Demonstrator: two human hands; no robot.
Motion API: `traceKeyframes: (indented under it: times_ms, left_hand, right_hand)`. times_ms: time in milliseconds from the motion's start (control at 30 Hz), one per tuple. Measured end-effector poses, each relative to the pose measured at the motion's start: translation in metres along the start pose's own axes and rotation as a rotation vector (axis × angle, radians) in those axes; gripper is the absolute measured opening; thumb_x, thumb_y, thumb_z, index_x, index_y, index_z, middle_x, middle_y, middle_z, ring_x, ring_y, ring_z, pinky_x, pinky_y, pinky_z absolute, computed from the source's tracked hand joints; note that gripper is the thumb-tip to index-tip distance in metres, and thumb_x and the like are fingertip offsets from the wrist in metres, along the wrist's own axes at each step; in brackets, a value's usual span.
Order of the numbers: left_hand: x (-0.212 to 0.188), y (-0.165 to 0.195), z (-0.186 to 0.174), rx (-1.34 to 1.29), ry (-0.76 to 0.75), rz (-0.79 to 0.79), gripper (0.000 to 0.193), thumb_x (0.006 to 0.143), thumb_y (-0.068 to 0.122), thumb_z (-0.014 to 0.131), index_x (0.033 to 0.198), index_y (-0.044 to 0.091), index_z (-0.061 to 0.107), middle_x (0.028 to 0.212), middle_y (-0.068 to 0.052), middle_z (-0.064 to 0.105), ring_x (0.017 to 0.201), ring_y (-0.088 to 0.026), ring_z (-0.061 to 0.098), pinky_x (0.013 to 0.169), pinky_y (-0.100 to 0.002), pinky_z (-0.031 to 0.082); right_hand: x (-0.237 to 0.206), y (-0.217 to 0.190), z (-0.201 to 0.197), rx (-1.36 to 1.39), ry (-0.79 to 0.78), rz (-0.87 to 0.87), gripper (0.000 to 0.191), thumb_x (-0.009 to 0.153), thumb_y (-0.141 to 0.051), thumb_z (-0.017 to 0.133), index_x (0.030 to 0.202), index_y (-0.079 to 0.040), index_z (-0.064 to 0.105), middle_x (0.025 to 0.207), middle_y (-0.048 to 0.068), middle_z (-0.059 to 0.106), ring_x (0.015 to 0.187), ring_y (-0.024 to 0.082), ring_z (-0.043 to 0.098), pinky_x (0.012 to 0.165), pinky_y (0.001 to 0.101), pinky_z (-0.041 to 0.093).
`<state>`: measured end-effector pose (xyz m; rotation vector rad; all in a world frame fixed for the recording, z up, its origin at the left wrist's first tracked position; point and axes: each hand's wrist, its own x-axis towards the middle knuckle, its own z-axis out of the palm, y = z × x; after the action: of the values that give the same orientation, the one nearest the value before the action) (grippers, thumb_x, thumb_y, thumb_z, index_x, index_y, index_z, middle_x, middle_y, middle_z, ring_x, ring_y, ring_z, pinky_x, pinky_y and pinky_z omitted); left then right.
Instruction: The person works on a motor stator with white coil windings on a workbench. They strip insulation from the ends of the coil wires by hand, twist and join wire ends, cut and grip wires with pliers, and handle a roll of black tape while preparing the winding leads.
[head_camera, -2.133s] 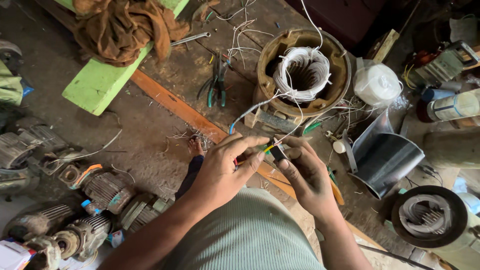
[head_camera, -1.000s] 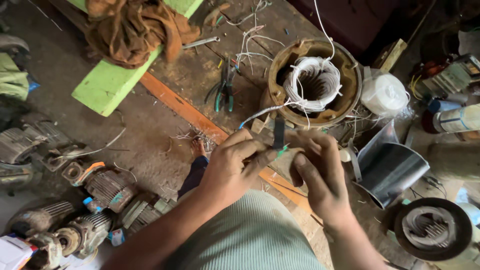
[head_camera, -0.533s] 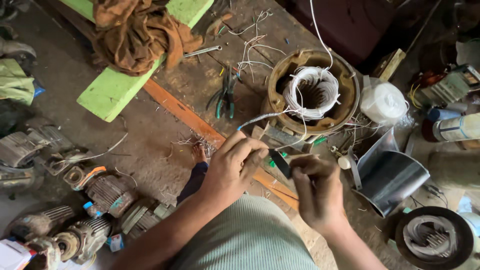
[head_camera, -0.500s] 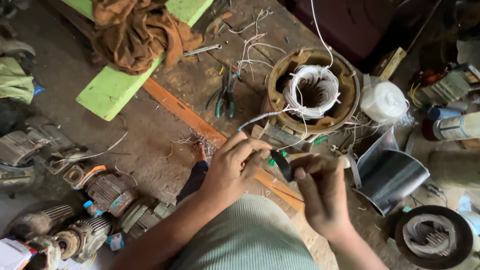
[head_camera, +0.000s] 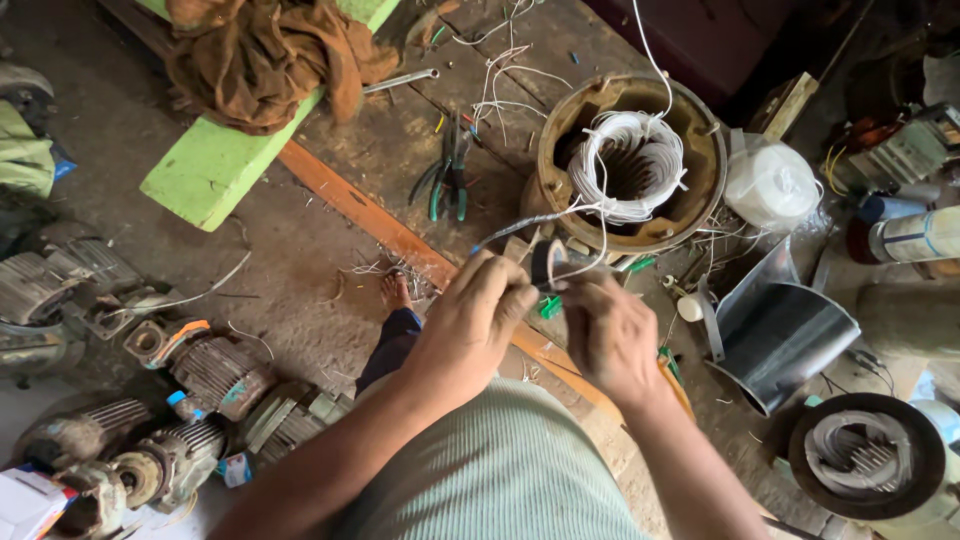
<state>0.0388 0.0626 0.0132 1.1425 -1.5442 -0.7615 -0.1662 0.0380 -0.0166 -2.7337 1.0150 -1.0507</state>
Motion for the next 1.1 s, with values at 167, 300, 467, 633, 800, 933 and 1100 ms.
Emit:
traceKeyframes:
  times_ms: [167, 300, 467, 633, 800, 933, 1100]
  left_hand:
    - [0.004, -0.002, -0.005, -0.024, 0.034, 0.031, 0.012, 0.097, 0.016, 0.071, 0.103, 0.005, 0.07, 0.092, -0.007, 0.066, 0.084, -0.025, 0.067, 0.075, -0.037, 0.054]
    - [0.006, -0.003, -0.006, -0.022, -0.069, -0.107, 0.015, 0.09, 0.017, 0.076, 0.097, 0.004, 0.073, 0.086, -0.008, 0.064, 0.075, -0.022, 0.065, 0.067, -0.037, 0.052]
    - [0.01, -0.008, -0.005, -0.009, -0.029, -0.179, 0.022, 0.095, 0.02, 0.075, 0.088, 0.0, 0.067, 0.082, -0.009, 0.062, 0.071, -0.023, 0.063, 0.065, -0.039, 0.049]
    - [0.009, -0.006, -0.001, -0.01, -0.037, -0.036, 0.017, 0.101, 0.014, 0.069, 0.098, -0.002, 0.062, 0.093, -0.011, 0.061, 0.084, -0.027, 0.063, 0.075, -0.039, 0.051]
    - [0.013, -0.004, -0.006, 0.001, 0.001, -0.004, 0.009, 0.093, 0.008, 0.073, 0.1, 0.003, 0.071, 0.093, -0.007, 0.067, 0.083, -0.022, 0.068, 0.074, -0.034, 0.054]
    - [0.013, 0.002, -0.008, -0.032, -0.051, -0.016, 0.01, 0.091, 0.011, 0.075, 0.098, 0.004, 0.073, 0.094, -0.007, 0.068, 0.085, -0.021, 0.069, 0.076, -0.033, 0.055]
    - [0.014, 0.0, -0.009, -0.038, -0.043, -0.088, 0.017, 0.1, 0.018, 0.069, 0.093, 0.003, 0.067, 0.092, -0.007, 0.068, 0.084, -0.022, 0.068, 0.074, -0.033, 0.053]
  right_hand:
    - [0.008, -0.021, -0.042, 0.671, -0.035, 0.578, 0.021, 0.106, 0.005, 0.056, 0.115, -0.008, 0.042, 0.119, 0.013, 0.064, 0.08, 0.013, 0.057, 0.066, 0.0245, 0.046]
    - [0.01, -0.023, -0.056, 1.099, 0.014, 0.83, 0.019, 0.102, 0.003, 0.048, 0.117, -0.007, 0.041, 0.13, 0.015, 0.063, 0.067, 0.011, 0.062, 0.061, 0.0222, 0.052]
    - [0.0, -0.023, -0.02, 0.699, 0.199, 0.598, 0.017, 0.105, 0.007, 0.055, 0.111, -0.003, 0.043, 0.126, 0.019, 0.062, 0.088, 0.015, 0.06, 0.072, 0.026, 0.05]
    - [0.004, -0.013, 0.0, 0.461, -0.052, 0.482, 0.025, 0.1, 0.004, 0.064, 0.109, -0.002, 0.042, 0.098, 0.015, 0.067, 0.077, 0.015, 0.07, 0.063, 0.0265, 0.054]
    - [0.01, -0.023, -0.04, 0.707, 0.056, 0.627, 0.022, 0.104, 0.003, 0.06, 0.112, -0.004, 0.04, 0.11, 0.016, 0.069, 0.092, 0.015, 0.068, 0.076, 0.027, 0.056]
    - [0.015, -0.023, -0.047, 1.065, 0.069, 0.796, 0.018, 0.104, -0.004, 0.055, 0.118, -0.005, 0.044, 0.126, 0.017, 0.065, 0.072, 0.008, 0.054, 0.061, 0.0226, 0.047]
    - [0.016, -0.029, -0.02, 0.872, 0.383, 0.739, 0.016, 0.109, 0.0, 0.058, 0.122, -0.003, 0.049, 0.127, 0.014, 0.061, 0.086, 0.009, 0.054, 0.066, 0.0221, 0.043]
